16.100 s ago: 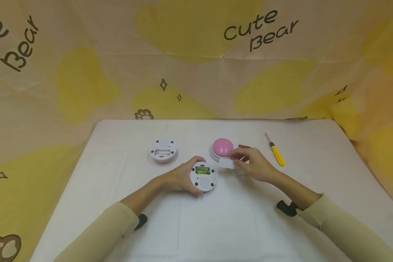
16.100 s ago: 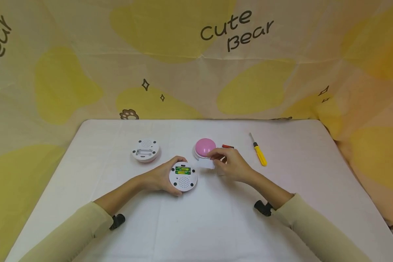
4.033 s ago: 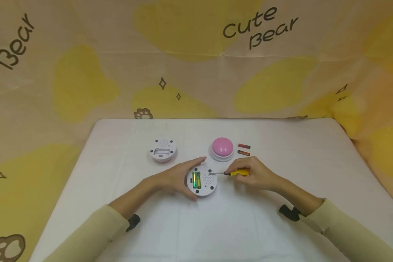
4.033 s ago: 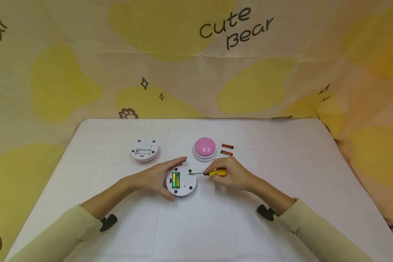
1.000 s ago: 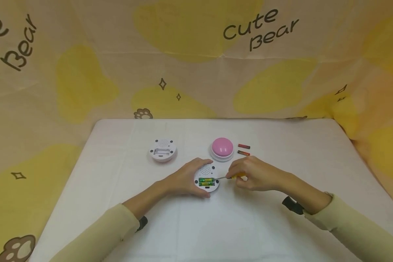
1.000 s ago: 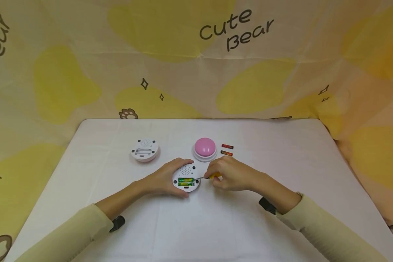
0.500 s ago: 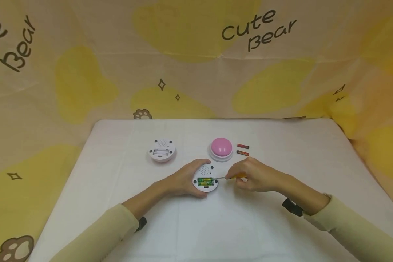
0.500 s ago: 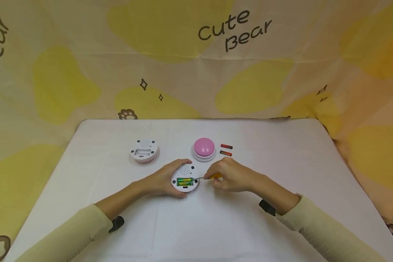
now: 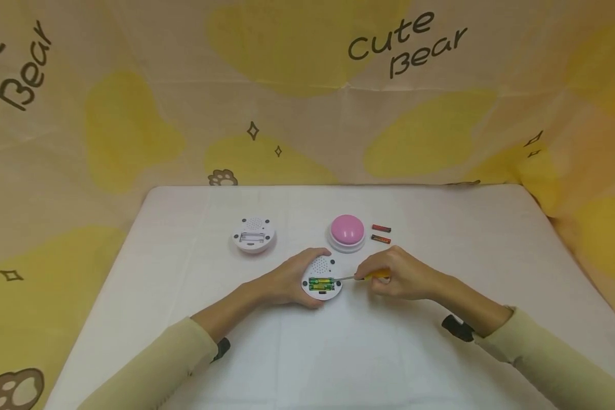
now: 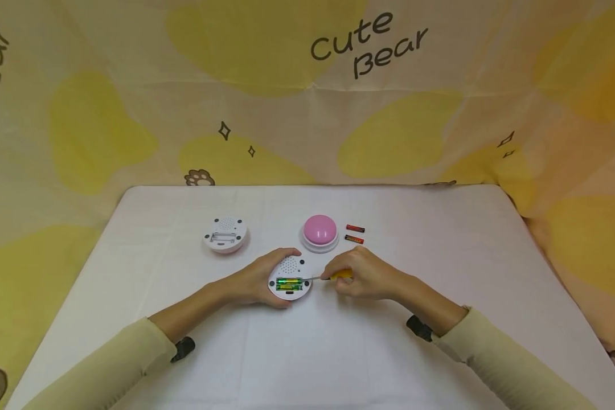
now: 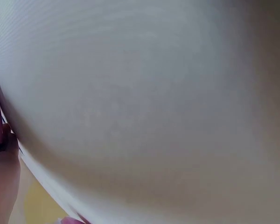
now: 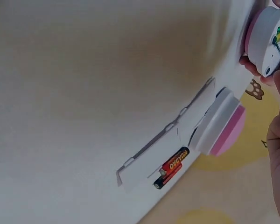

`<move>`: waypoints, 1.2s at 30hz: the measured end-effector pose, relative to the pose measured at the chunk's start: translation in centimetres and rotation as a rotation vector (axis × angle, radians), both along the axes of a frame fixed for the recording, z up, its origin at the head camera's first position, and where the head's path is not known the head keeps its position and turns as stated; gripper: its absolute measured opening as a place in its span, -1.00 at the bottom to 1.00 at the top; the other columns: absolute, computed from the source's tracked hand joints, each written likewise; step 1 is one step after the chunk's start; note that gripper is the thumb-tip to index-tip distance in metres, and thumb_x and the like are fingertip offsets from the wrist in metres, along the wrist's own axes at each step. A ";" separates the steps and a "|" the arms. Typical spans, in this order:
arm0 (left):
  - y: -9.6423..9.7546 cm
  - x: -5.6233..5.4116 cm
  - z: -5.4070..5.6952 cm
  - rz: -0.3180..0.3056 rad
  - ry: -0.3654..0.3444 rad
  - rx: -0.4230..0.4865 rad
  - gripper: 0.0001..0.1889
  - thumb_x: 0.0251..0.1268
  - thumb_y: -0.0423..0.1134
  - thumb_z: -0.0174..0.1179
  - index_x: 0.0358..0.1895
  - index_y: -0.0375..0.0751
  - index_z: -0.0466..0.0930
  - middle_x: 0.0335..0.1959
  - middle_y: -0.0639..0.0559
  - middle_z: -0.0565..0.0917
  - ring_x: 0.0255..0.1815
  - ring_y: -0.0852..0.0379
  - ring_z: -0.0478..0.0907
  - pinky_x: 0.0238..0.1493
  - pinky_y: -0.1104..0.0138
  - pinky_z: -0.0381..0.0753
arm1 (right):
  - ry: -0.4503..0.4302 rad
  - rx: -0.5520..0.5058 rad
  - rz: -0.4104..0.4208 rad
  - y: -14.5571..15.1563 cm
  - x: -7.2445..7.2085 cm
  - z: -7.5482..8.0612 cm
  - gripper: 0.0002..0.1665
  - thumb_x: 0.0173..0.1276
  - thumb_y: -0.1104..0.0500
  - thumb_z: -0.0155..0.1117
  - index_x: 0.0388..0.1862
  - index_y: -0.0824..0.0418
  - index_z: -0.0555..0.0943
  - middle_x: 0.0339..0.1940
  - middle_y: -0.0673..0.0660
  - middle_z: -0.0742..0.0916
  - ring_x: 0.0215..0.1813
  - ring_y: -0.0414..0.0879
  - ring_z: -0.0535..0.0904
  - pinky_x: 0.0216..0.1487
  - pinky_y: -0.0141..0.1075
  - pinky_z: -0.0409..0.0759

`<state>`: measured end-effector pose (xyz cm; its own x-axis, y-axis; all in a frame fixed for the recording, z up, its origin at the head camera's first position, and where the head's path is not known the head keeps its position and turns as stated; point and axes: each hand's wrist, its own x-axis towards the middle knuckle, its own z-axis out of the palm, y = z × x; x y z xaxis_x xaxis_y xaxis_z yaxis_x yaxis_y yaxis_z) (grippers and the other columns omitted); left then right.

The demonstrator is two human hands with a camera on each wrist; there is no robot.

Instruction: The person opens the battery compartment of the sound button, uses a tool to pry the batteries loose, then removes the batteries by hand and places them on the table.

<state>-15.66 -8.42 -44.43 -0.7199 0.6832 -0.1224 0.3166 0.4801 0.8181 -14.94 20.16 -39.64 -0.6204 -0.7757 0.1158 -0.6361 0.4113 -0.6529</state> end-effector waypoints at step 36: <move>-0.2 -0.4 -0.3 -0.005 -0.026 -0.013 0.02 -0.08 -0.16 0.58 0.49 0.06 0.14 0.33 0.18 0.36 0.26 0.23 0.32 0.35 0.22 0.32 | -0.160 -0.184 -0.071 0.8 -0.3 -2.5 -0.67 0.12 0.53 0.30 -0.17 0.28 0.78 -0.18 0.05 0.81 -0.11 -0.10 0.71 -0.17 -0.37 0.64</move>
